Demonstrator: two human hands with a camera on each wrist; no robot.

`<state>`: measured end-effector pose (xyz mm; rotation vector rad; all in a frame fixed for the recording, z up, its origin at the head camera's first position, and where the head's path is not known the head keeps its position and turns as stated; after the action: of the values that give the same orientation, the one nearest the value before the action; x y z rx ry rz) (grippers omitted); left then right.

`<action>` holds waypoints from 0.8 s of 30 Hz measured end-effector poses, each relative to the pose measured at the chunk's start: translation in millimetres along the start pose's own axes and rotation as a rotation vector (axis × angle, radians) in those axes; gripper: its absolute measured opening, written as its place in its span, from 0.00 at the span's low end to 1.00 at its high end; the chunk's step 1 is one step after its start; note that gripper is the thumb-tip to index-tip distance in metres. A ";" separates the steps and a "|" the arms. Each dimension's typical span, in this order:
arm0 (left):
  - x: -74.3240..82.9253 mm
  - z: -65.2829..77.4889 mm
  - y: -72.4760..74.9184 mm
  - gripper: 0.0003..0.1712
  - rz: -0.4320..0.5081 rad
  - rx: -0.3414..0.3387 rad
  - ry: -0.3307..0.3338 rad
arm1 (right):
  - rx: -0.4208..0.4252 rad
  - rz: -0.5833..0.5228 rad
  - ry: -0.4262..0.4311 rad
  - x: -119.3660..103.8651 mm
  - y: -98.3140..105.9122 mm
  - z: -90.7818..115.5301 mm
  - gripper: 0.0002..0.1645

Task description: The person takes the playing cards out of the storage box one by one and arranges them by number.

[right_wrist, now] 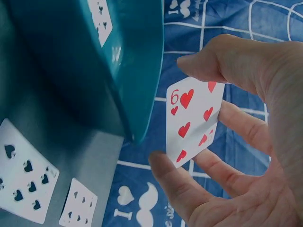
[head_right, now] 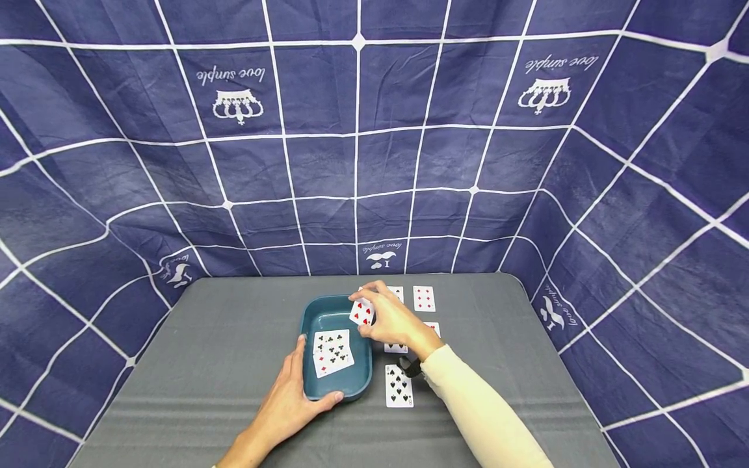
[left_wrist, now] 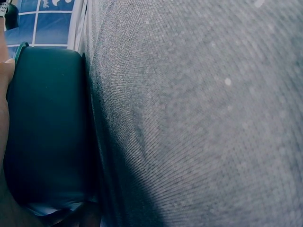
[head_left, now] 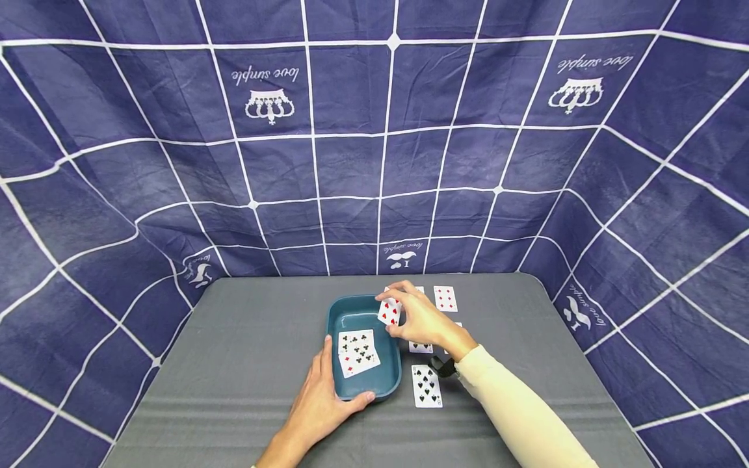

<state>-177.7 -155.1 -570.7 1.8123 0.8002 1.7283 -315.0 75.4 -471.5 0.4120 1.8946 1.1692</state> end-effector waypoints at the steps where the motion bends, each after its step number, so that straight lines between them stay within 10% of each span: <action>1: -0.1 -0.1 0.0 0.91 -0.002 0.001 -0.001 | 0.005 0.006 0.002 1.8 1.1 1.0 0.38; 24: 3.8 2.4 3.5 0.90 -0.007 0.012 -0.023 | 0.086 0.019 -0.049 62.7 24.7 19.0 0.48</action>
<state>-175.0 -154.8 -565.7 1.8321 0.8082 1.6986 -340.1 139.3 -485.1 0.5031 1.9068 1.0829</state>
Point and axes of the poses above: each hand's wrist, its own z-axis away from the middle knuckle, its own y-axis out of the back of the hand, x = y × z, the point moved 5 cm from there along -z, towards the middle knuckle, and after that the axes turned 5 degrees about z, right-handed, at the moved point
